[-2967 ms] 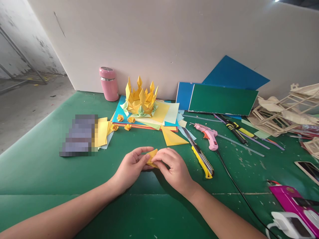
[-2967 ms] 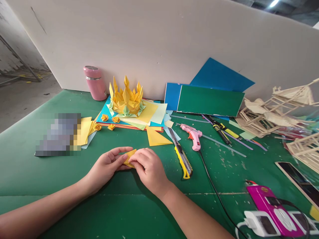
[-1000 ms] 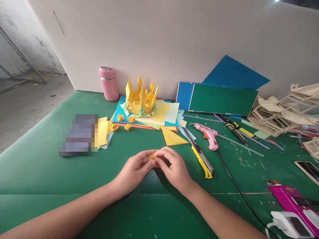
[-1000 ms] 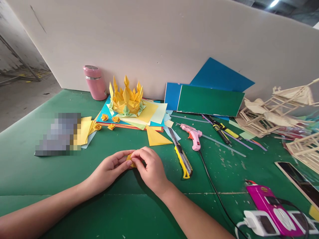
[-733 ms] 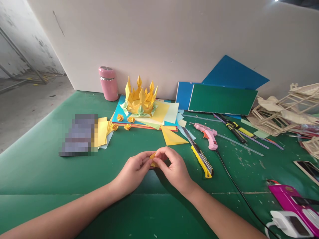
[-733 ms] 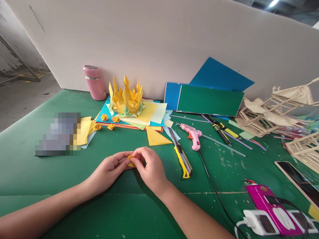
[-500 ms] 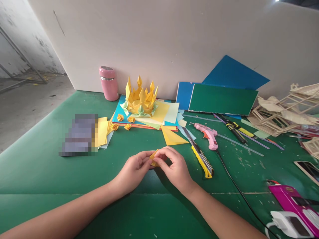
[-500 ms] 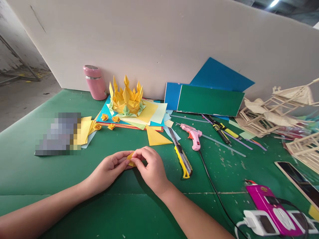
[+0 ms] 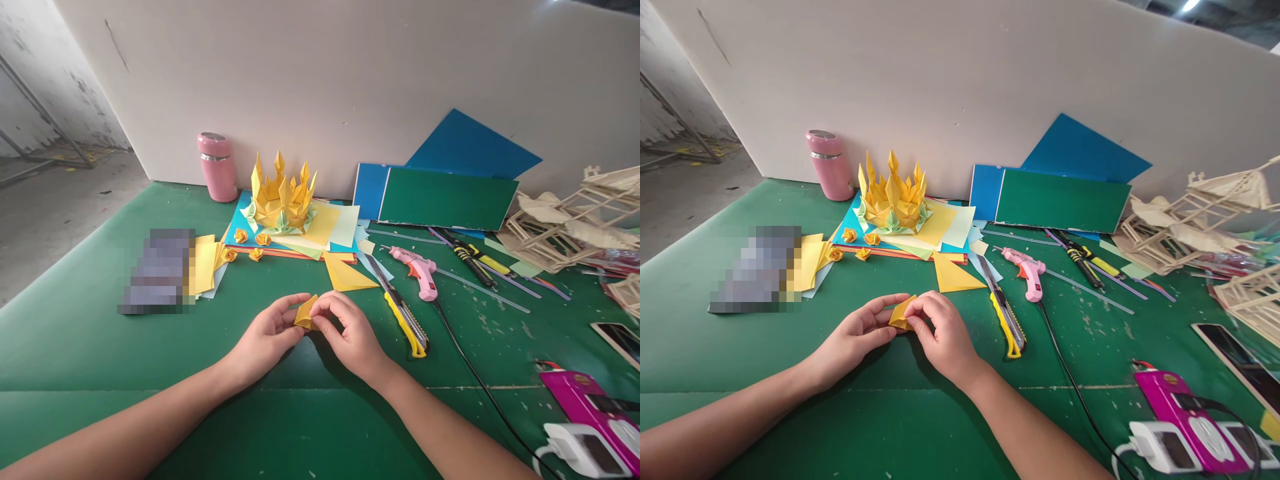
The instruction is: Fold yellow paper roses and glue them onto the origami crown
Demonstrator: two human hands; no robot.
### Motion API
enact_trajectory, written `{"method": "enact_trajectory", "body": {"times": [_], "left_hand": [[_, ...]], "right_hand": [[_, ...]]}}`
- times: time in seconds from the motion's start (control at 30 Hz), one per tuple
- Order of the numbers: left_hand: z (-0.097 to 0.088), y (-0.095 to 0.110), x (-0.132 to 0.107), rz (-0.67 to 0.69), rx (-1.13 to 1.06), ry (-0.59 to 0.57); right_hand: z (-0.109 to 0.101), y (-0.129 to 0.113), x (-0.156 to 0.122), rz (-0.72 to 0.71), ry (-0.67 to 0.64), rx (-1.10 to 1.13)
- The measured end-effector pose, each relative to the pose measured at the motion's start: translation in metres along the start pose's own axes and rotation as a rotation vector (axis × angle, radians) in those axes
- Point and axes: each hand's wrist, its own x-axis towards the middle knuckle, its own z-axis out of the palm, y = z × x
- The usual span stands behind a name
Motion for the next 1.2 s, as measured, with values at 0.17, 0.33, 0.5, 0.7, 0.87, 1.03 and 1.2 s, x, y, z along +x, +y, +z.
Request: {"method": "enact_trajectory", "body": {"times": [0.17,0.33,0.5,0.7,0.87,1.03,1.2], "left_hand": [[-0.0003,-0.0038,0.001,0.06,0.104,0.007],[-0.0021,-0.0066,0.0023,0.097,0.219,0.004],[-0.0022,-0.01,0.0022,0.13,0.29,-0.003],[-0.0006,-0.0084,-0.0009,0.131,0.329,-0.032],[-0.0005,-0.0076,-0.0012,0.128,0.357,-0.015],[-0.0022,-0.0084,-0.0008,0.166,0.386,-0.019],[-0.0033,-0.0089,0.0009,0.145,0.378,-0.021]], "right_hand": [[0.0003,0.0014,-0.0004,-0.004,-0.018,-0.006],[-0.0002,-0.0002,-0.0008,-0.032,-0.024,-0.035],[0.0015,-0.004,-0.0021,-0.001,-0.019,-0.051],[0.0032,-0.0047,-0.0023,0.018,0.029,-0.078],[0.0029,-0.005,-0.0016,0.006,0.059,-0.095],[0.0043,-0.0052,-0.0022,0.034,0.089,-0.08],[0.0054,-0.0064,-0.0023,0.119,0.12,-0.008]]}}
